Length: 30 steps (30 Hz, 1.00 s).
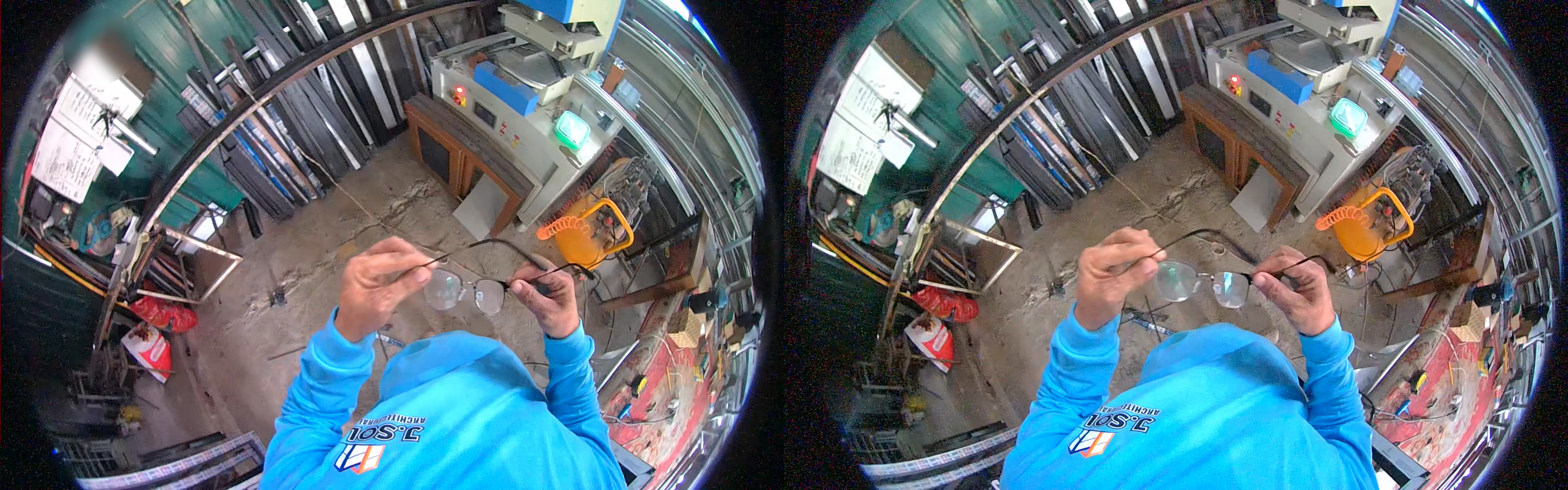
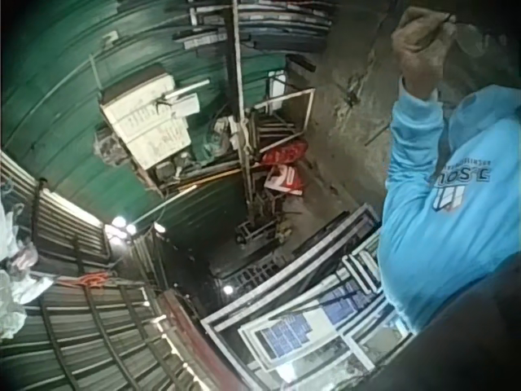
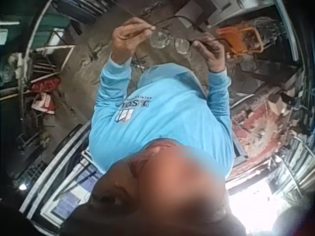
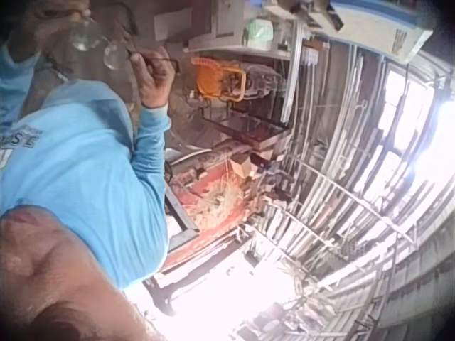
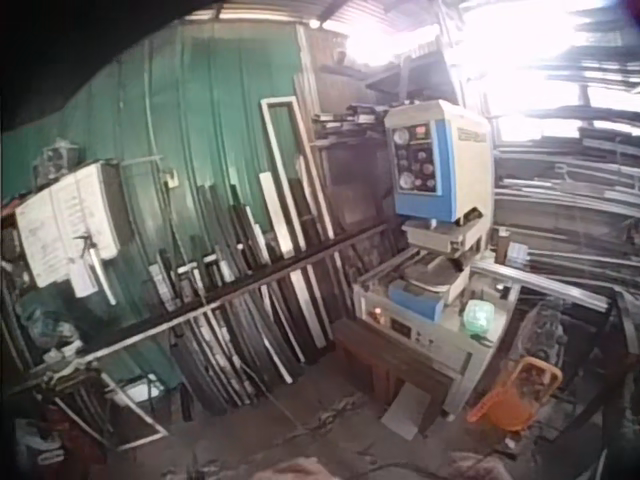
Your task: The person measures a window frame using a tape measure, retrieves a metal profile from a rack, and cuts the profile using a miter saw.
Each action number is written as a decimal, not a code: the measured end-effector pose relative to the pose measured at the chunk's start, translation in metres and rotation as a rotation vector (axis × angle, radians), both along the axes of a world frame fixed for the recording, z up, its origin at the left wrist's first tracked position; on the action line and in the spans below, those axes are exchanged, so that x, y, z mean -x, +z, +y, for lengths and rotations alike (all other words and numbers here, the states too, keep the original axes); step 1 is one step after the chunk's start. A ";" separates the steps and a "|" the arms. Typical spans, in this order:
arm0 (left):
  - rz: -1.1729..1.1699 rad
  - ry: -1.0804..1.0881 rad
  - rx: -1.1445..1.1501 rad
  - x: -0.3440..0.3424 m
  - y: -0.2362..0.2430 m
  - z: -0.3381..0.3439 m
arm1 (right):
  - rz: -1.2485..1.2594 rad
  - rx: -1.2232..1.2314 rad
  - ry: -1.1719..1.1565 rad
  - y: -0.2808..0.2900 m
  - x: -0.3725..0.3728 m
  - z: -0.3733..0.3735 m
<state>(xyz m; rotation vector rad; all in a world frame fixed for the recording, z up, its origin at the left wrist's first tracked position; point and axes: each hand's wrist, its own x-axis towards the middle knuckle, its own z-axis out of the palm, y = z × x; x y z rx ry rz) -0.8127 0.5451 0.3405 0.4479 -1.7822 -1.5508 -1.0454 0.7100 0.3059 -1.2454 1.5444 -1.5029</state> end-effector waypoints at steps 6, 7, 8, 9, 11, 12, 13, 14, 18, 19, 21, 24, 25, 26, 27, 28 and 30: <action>0.313 0.061 -0.048 -0.046 0.006 -0.017 | 0.060 0.138 0.045 0.064 -0.036 -0.042; 0.443 0.029 -0.075 -0.050 0.009 -0.018 | 0.049 0.116 0.051 0.075 -0.039 -0.046; 0.472 0.057 -0.002 -0.052 0.012 -0.019 | 0.143 0.259 0.085 0.085 -0.042 -0.051; 0.461 0.075 -0.029 -0.054 0.016 -0.020 | 0.240 0.399 0.110 0.095 -0.045 -0.055; 0.615 0.031 0.093 -0.061 0.029 -0.020 | 0.237 0.546 0.112 0.111 -0.054 -0.059; 0.629 -0.017 0.169 -0.066 0.038 -0.025 | 0.201 0.651 0.097 0.115 -0.060 -0.062; 0.657 -0.058 0.234 -0.070 0.045 -0.025 | 0.197 0.715 0.105 0.120 -0.064 -0.062; 0.690 0.063 0.198 -0.070 0.049 -0.012 | 0.189 0.742 0.078 0.123 -0.068 -0.063; 0.683 0.020 0.262 -0.079 0.066 -0.014 | 0.200 0.882 0.075 0.125 -0.083 -0.066; 0.676 0.021 0.266 -0.080 0.067 -0.012 | 0.188 0.913 0.064 0.124 -0.086 -0.066; 0.705 0.001 0.259 -0.082 0.067 -0.010 | 0.206 0.936 0.191 0.128 -0.089 -0.062; 0.674 -0.119 0.276 -0.094 0.078 -0.012 | 0.307 0.849 0.231 0.141 -0.096 -0.048; 0.653 -0.119 0.262 -0.098 0.083 -0.009 | 0.310 0.768 0.242 0.148 -0.100 -0.041; 0.638 -0.144 0.259 -0.104 0.089 -0.008 | 0.330 0.719 0.260 0.154 -0.103 -0.034; 0.630 -0.141 0.249 -0.109 0.095 -0.009 | 0.329 0.749 0.258 0.160 -0.106 -0.028; 0.631 -0.146 0.324 -0.115 0.100 -0.009 | 0.326 0.572 0.165 0.169 -0.110 -0.017; 0.604 -0.131 0.378 -0.128 0.110 -0.003 | 0.330 0.630 0.272 0.174 -0.103 -0.015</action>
